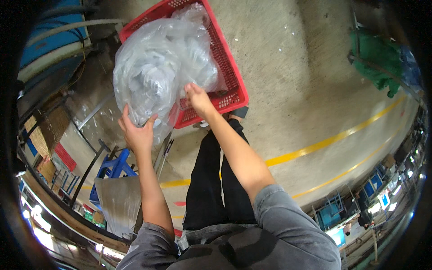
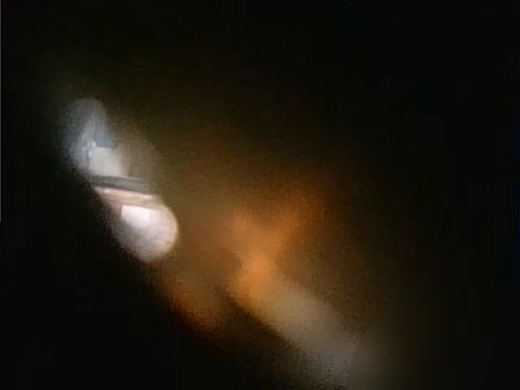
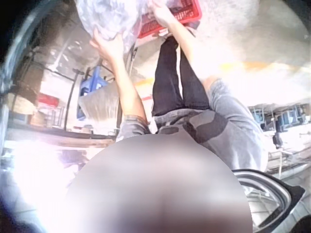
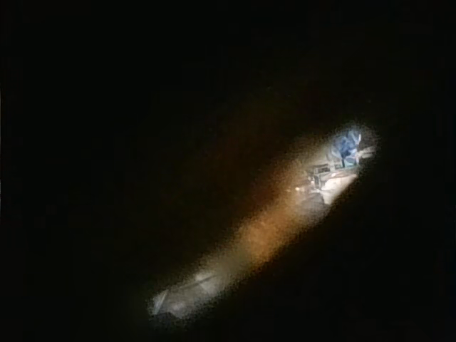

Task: The person places folded gray fabric items into a clear plastic bag, seals the bag, and secures it with a rubber band. The person then places the packaged bundle into a red basket.

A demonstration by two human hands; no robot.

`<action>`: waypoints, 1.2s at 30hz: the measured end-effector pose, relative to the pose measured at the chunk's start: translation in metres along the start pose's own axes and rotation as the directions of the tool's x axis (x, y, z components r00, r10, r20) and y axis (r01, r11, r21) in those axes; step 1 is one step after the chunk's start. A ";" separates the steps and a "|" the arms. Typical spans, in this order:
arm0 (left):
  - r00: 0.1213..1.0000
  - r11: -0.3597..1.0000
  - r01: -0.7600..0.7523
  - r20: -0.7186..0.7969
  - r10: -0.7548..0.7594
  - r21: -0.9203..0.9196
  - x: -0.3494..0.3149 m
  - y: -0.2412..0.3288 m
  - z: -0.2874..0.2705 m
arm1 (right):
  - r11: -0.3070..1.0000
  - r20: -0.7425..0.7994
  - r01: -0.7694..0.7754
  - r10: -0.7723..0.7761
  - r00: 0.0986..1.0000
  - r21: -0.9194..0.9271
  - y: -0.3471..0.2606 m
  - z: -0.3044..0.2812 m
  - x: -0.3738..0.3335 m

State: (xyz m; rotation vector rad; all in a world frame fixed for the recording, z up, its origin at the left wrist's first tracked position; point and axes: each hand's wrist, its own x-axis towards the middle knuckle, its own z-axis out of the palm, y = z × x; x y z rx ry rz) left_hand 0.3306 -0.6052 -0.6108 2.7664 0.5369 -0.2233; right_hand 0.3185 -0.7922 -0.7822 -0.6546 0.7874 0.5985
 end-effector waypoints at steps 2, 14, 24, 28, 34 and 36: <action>0.999 0.999 0.039 0.023 -0.039 -0.010 0.004 0.007 -0.006 | 0.961 0.014 0.059 -0.057 0.998 -0.270 -0.006 -0.003 -0.015; 0.995 0.996 -0.092 -0.040 0.091 -0.018 0.012 -0.010 -0.004 | 0.997 -0.251 0.072 -0.076 0.965 -0.023 0.014 -0.006 0.100; 0.997 0.996 -0.065 0.034 0.067 -0.061 0.037 -0.009 -0.028 | 1.000 -0.191 -0.013 0.011 0.981 -0.010 -0.044 0.064 -0.032; 0.997 0.999 -0.016 0.075 0.020 -0.046 0.048 0.012 -0.036 | 0.997 -0.186 -0.061 0.050 0.981 -0.049 -0.087 0.073 -0.100; 0.987 0.994 0.108 0.116 -0.109 0.013 0.049 0.038 -0.040 | 0.999 -0.208 -0.033 0.035 0.978 0.009 -0.109 0.095 -0.207; 0.988 0.993 0.113 0.108 -0.114 0.018 0.051 0.042 -0.031 | 0.997 -0.133 -0.065 0.060 0.989 -0.036 -0.105 0.112 -0.252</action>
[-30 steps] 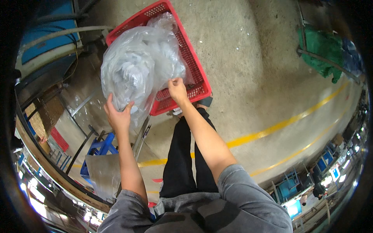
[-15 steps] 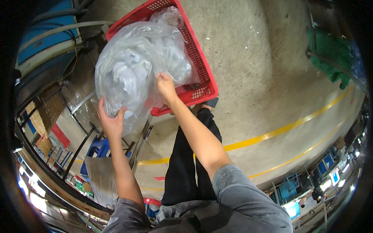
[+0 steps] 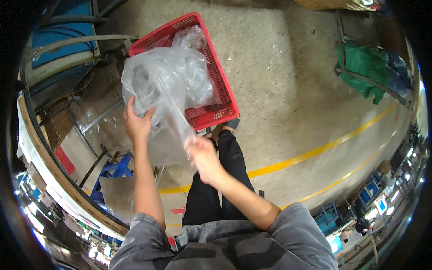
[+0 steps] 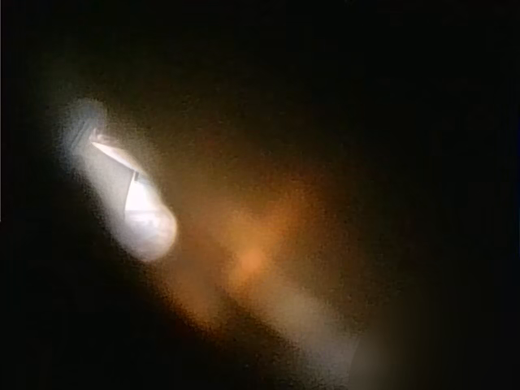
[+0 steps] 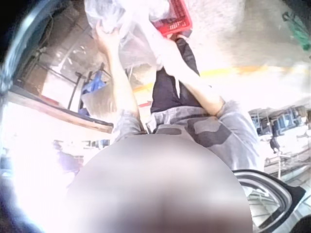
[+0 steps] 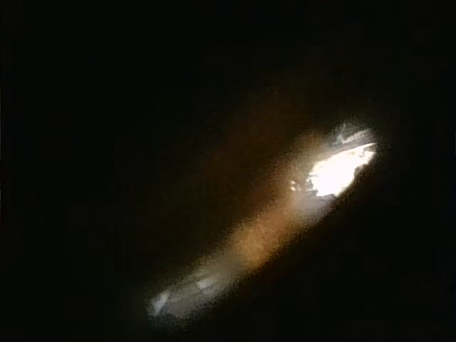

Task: The person places folded gray fabric items into a clear plastic bag, seals the bag, and secures it with a rubber band. The person then places the packaged bundle into a red basket.

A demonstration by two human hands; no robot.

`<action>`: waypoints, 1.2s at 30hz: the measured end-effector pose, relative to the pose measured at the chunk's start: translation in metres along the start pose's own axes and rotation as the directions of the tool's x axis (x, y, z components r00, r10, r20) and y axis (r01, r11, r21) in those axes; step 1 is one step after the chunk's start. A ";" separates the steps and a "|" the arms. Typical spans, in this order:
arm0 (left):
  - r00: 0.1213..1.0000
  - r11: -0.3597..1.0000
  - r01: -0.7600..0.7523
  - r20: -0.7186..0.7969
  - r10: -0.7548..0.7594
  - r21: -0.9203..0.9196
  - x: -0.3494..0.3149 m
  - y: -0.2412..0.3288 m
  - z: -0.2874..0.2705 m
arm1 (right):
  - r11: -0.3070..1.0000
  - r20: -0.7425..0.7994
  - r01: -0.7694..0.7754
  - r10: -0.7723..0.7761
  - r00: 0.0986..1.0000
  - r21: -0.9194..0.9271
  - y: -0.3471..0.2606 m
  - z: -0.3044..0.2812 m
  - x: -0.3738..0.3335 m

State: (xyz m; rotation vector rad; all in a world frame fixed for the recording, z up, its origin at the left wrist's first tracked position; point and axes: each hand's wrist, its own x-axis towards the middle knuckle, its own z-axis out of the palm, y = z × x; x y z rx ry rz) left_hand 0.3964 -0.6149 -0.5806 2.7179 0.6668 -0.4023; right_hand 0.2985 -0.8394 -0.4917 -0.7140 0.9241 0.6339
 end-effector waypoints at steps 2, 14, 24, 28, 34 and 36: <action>0.998 0.999 -0.042 -0.043 0.042 -0.004 0.008 0.005 0.015 | 0.994 0.219 0.095 -0.080 0.972 -0.058 0.011 0.020 -0.056; 0.892 0.974 -0.082 0.421 0.167 -0.212 -0.071 -0.014 0.010 | 0.971 0.186 -0.139 0.176 0.967 -0.196 0.007 -0.034 -0.186; 0.928 0.677 0.036 0.276 0.251 -0.735 -0.125 0.076 -0.169 | 0.852 0.042 0.014 0.010 0.999 -0.524 -0.005 -0.021 -0.227; 0.960 0.668 -0.061 0.140 0.243 -0.742 -0.121 0.116 -0.243 | 0.833 0.130 0.129 -0.069 0.989 -0.539 -0.023 -0.015 -0.266; 0.935 0.784 -0.091 0.218 0.279 -0.613 -0.119 0.107 -0.223 | 0.590 -0.110 -0.028 -0.103 0.989 -0.807 -0.027 -0.079 -0.243; 0.907 0.895 -0.168 0.292 0.304 -0.412 -0.131 0.092 -0.198 | 0.388 -0.015 0.102 -0.286 0.958 -0.916 -0.033 -0.100 -0.222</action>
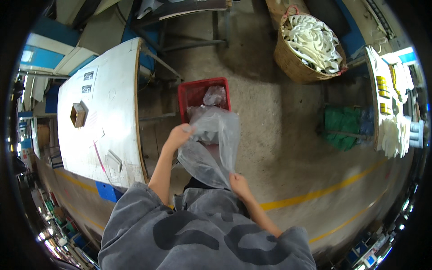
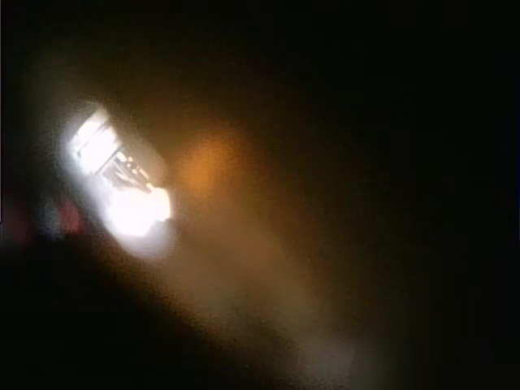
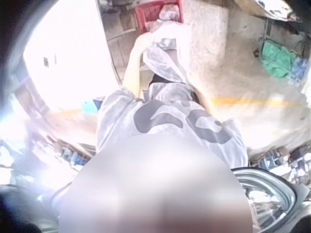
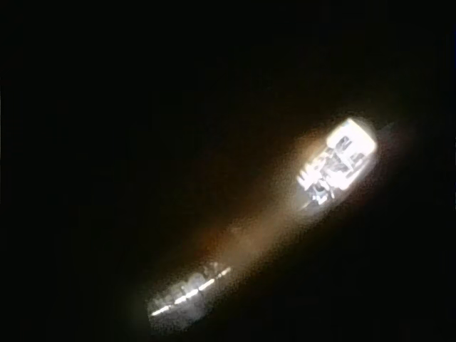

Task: The person places folded gray fabric items into a clear plastic bag, seals the bag, and secures it with a rubber band. The person then places the packaged bundle into a red basket.

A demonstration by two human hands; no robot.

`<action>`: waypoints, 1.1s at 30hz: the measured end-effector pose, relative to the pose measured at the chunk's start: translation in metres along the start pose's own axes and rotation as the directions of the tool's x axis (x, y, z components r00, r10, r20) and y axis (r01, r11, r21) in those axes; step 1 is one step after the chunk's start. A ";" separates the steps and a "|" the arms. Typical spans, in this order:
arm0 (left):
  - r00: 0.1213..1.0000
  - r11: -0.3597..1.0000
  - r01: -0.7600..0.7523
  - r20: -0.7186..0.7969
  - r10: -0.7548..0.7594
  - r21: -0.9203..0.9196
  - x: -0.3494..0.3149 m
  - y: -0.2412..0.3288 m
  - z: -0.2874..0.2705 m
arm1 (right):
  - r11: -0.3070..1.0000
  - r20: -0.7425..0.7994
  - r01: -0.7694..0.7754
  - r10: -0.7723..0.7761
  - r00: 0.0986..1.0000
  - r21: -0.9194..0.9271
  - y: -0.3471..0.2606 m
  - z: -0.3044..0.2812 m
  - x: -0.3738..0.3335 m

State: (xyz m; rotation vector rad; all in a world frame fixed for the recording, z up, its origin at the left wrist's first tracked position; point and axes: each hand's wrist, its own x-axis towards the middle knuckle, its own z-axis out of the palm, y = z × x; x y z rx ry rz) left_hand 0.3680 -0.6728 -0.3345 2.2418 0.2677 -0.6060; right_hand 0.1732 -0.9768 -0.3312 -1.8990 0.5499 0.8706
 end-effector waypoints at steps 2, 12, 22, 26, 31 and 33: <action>0.981 0.940 -0.018 0.188 -0.049 0.340 -0.021 -0.018 0.032 | 0.991 -0.048 0.084 -0.090 0.995 -0.108 0.008 -0.005 0.022; 0.979 0.973 -0.196 0.075 0.188 0.119 -0.175 -0.059 0.078 | 0.880 0.112 0.395 -0.379 0.919 -0.264 -0.055 0.016 0.050; 0.586 0.989 -0.147 -0.804 0.099 0.015 -0.265 -0.104 -0.101 | 0.641 0.146 0.761 -0.747 0.649 -0.103 -0.203 0.135 -0.001; 0.510 0.997 -0.004 -0.858 -0.068 -0.081 -0.297 -0.188 -0.157 | 0.407 0.202 0.861 -0.856 0.476 -0.305 -0.265 0.249 -0.033; 0.515 0.976 0.080 -0.831 -0.212 -0.200 -0.303 -0.262 -0.206 | 0.423 0.250 0.620 -0.656 0.712 -0.661 -0.336 0.375 -0.055; 0.483 0.978 0.096 -0.850 -0.210 -0.187 -0.293 -0.275 -0.221 | 0.425 0.183 0.585 -0.680 0.710 -0.691 -0.341 0.405 -0.059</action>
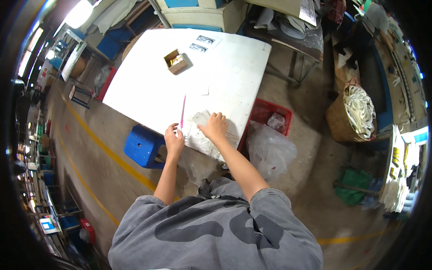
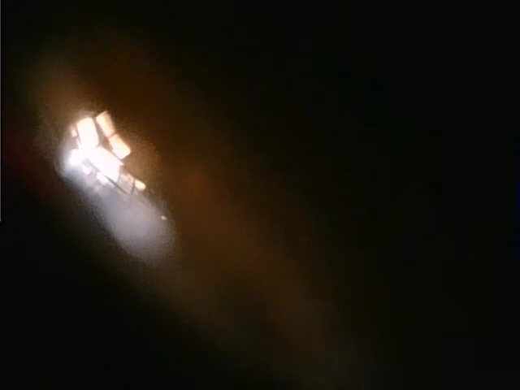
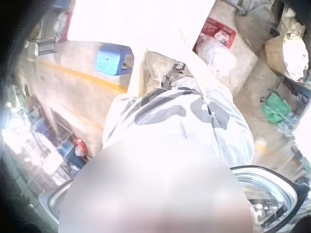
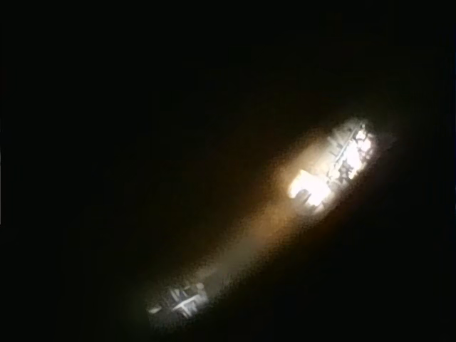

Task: The person places folded gray fabric items into a clear plastic bag, seals the bag, and secures it with a rubber band. The person then places the packaged bundle into a red basket.

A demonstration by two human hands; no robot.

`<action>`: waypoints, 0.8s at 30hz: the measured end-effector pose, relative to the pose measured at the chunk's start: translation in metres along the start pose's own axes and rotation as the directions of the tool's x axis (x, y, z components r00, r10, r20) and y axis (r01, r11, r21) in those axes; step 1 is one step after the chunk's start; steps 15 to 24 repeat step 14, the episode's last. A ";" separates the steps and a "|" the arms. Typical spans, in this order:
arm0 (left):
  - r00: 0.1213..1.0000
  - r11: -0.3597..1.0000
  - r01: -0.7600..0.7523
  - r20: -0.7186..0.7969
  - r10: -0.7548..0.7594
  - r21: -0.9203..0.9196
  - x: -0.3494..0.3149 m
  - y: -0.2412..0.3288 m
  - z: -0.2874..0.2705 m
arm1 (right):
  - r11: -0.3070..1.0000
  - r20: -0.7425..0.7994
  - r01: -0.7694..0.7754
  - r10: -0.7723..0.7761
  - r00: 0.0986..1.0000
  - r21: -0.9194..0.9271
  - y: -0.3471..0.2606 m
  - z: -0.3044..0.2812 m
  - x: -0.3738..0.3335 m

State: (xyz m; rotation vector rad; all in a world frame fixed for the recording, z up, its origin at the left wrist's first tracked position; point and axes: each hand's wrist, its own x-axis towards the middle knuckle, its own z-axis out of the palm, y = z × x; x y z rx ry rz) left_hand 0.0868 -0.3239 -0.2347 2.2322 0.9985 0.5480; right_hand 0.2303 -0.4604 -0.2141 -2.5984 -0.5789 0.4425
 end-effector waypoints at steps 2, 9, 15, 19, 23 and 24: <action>0.999 0.999 0.028 0.025 -0.029 0.043 0.020 -0.005 0.001 | 1.000 -0.021 0.000 0.001 1.000 0.019 -0.013 0.016 0.001; 0.989 0.969 0.026 0.138 -0.061 0.244 0.048 -0.014 0.025 | 0.861 0.019 0.277 -0.315 0.949 0.425 0.059 0.041 -0.042; 0.981 0.973 -0.118 0.173 0.084 0.197 0.050 0.006 0.062 | 0.875 -0.197 0.104 -0.011 0.980 0.473 0.175 0.005 -0.150; 0.981 0.973 -0.118 0.173 0.084 0.197 0.050 0.006 0.062 | 0.875 -0.197 0.104 -0.011 0.980 0.473 0.175 0.005 -0.150; 0.981 0.973 -0.118 0.173 0.084 0.197 0.050 0.006 0.062 | 0.875 -0.197 0.104 -0.011 0.980 0.473 0.175 0.005 -0.150; 0.981 0.973 -0.118 0.173 0.084 0.197 0.050 0.006 0.062 | 0.875 -0.197 0.104 -0.011 0.980 0.473 0.175 0.005 -0.150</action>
